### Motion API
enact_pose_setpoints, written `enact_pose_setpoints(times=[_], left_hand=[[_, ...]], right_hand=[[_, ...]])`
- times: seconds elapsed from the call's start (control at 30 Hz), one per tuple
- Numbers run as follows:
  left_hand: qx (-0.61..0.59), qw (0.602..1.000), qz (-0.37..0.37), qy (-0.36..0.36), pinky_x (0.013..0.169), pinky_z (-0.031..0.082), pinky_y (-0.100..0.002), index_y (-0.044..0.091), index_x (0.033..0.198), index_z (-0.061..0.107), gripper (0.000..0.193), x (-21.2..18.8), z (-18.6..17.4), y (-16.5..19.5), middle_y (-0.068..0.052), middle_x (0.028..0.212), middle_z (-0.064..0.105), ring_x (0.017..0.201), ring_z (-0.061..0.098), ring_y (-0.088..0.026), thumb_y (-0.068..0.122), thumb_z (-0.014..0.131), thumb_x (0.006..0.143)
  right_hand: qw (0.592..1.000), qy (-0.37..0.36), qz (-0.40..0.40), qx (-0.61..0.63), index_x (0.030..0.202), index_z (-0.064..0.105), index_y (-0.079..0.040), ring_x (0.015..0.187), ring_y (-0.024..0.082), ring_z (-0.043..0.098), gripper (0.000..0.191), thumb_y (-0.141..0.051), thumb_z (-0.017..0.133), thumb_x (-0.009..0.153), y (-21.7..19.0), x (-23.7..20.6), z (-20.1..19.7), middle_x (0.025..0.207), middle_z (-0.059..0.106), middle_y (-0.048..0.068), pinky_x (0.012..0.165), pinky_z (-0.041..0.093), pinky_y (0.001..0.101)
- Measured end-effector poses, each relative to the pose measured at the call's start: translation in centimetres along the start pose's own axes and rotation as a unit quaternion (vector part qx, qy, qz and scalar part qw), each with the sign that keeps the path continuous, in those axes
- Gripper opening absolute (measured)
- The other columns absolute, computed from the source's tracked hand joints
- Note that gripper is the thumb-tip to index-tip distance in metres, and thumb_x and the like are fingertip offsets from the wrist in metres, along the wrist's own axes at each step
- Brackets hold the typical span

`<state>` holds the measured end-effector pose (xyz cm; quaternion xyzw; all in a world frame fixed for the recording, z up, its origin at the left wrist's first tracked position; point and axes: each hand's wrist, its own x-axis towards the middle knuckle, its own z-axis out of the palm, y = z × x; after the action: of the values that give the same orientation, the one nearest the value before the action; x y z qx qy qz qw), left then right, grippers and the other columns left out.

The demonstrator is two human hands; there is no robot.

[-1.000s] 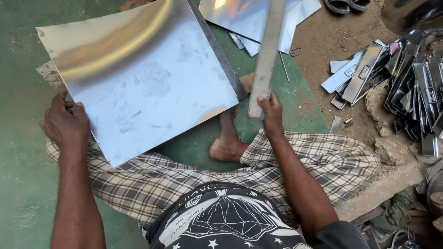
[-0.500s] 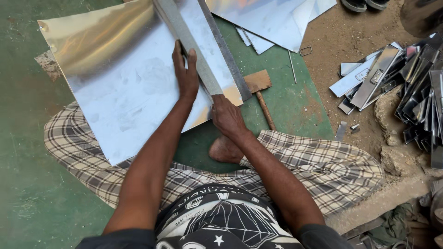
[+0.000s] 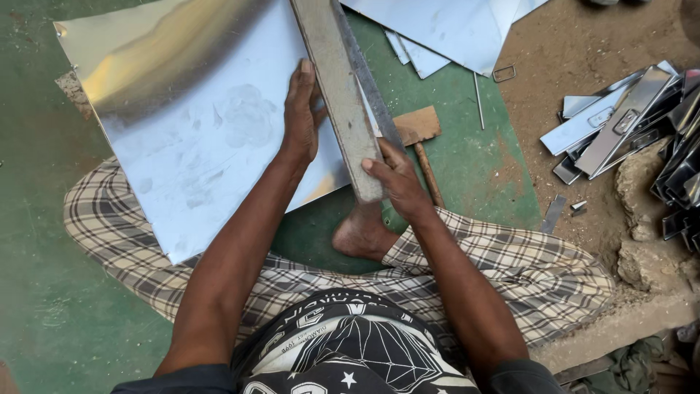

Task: The person sits on the floor and repeatedly bends rectangular metal sheets over a metal bar using a wooden mallet. The person positions the sheet, strikes it to form a bend, and then repositions it to continue the process.

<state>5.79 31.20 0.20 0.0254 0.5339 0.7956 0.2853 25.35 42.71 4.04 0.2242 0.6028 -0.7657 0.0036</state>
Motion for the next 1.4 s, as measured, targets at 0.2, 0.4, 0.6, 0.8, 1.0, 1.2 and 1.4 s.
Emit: enact_pose_setpoints(times=[0.2, 0.4, 0.6, 0.8, 1.0, 1.2, 1.4], left_hand=[[0.061, 0.969, 0.176, -0.161, 0.113, 0.056, -0.041, 0.006, 0.144, 0.043, 0.072, -1.6, 2.5, 6.4, -0.013, 0.133, 0.062, 0.127, 0.065, -0.025, 0.039, 0.084, 0.095], [0.428, 0.772, 0.383, -0.271, 0.119, 0.046, -0.047, 0.015, 0.144, 0.051, 0.067, 0.3, 1.0, 14.3, -0.009, 0.147, 0.054, 0.141, 0.053, -0.029, 0.015, 0.091, 0.09], [0.655, 0.468, 0.548, -0.228, 0.134, 0.017, -0.061, 0.025, 0.137, 0.063, 0.049, 3.5, -1.2, 11.2, -0.007, 0.159, 0.047, 0.154, 0.039, -0.028, 0.012, 0.087, 0.096], [0.546, 0.745, 0.37, -0.095, 0.127, 0.035, -0.042, 0.032, 0.16, 0.044, 0.073, 4.6, -3.4, 1.3, -0.017, 0.173, 0.028, 0.157, 0.031, -0.039, 0.008, 0.071, 0.096], [0.392, 0.863, 0.313, 0.052, 0.136, 0.025, -0.047, 0.016, 0.169, 0.02, 0.062, 5.7, -1.7, -5.7, -0.014, 0.175, 0.026, 0.164, 0.027, -0.035, 0.032, 0.05, 0.118], [0.306, 0.881, 0.348, 0.093, 0.138, 0.02, -0.045, 0.014, 0.171, 0.013, 0.066, 8.2, 2.5, -8.1, -0.011, 0.176, 0.018, 0.165, 0.02, -0.03, 0.038, 0.046, 0.119], [0.298, 0.876, 0.37, 0.087, 0.136, 0.018, -0.041, 0.013, 0.171, 0.012, 0.061, 8.5, 3.2, -8.2, -0.012, 0.173, 0.016, 0.163, 0.018, -0.028, 0.029, 0.04, 0.119]], right_hand=[[0.981, -0.016, -0.022, -0.193, 0.136, 0.059, 0.004, 0.112, 0.023, 0.062, 0.056, -0.039, 0.068, 0.102, -2.8, -0.7, -1.0, 0.122, 0.066, 0.022, 0.093, 0.053, 0.0371], [0.941, -0.104, -0.035, 0.321, 0.147, 0.048, 0.006, 0.122, 0.033, 0.067, 0.081, -0.055, 0.064, 0.096, -7.8, -2.4, -3.4, 0.135, 0.064, 0.027, 0.1, 0.058, 0.044], [0.998, 0.003, -0.035, -0.058, 0.149, 0.055, -0.002, 0.118, 0.029, 0.066, 0.059, -0.02, 0.074, 0.096, -3.6, 0.3, -3.8, 0.132, 0.065, 0.02, 0.1, 0.056, 0.0399], [0.827, 0.11, -0.223, -0.505, 0.141, 0.057, -0.003, 0.124, 0.039, 0.054, 0.058, -0.014, 0.078, 0.088, 1.3, 3.2, -1.2, 0.137, 0.058, 0.021, 0.102, 0.044, 0.0507], [0.74, 0.122, -0.231, -0.62, 0.13, 0.066, -0.008, 0.137, 0.032, 0.046, 0.042, -0.022, 0.078, 0.091, 1.5, 3.5, -2.0, 0.151, 0.052, 0.014, 0.11, 0.038, 0.0518], [0.812, 0.098, -0.244, -0.522, 0.151, 0.049, -0.003, 0.148, 0.041, 0.031, 0.069, -0.027, 0.076, 0.092, 2.3, 7.8, -5.3, 0.157, 0.039, 0.022, 0.118, 0.026, 0.0544], [0.894, -0.01, -0.174, -0.412, 0.156, 0.051, -0.015, 0.154, 0.034, 0.033, 0.053, -0.017, 0.062, 0.104, 3.0, 9.8, -7.2, 0.167, 0.037, 0.016, 0.127, 0.028, 0.0471]])
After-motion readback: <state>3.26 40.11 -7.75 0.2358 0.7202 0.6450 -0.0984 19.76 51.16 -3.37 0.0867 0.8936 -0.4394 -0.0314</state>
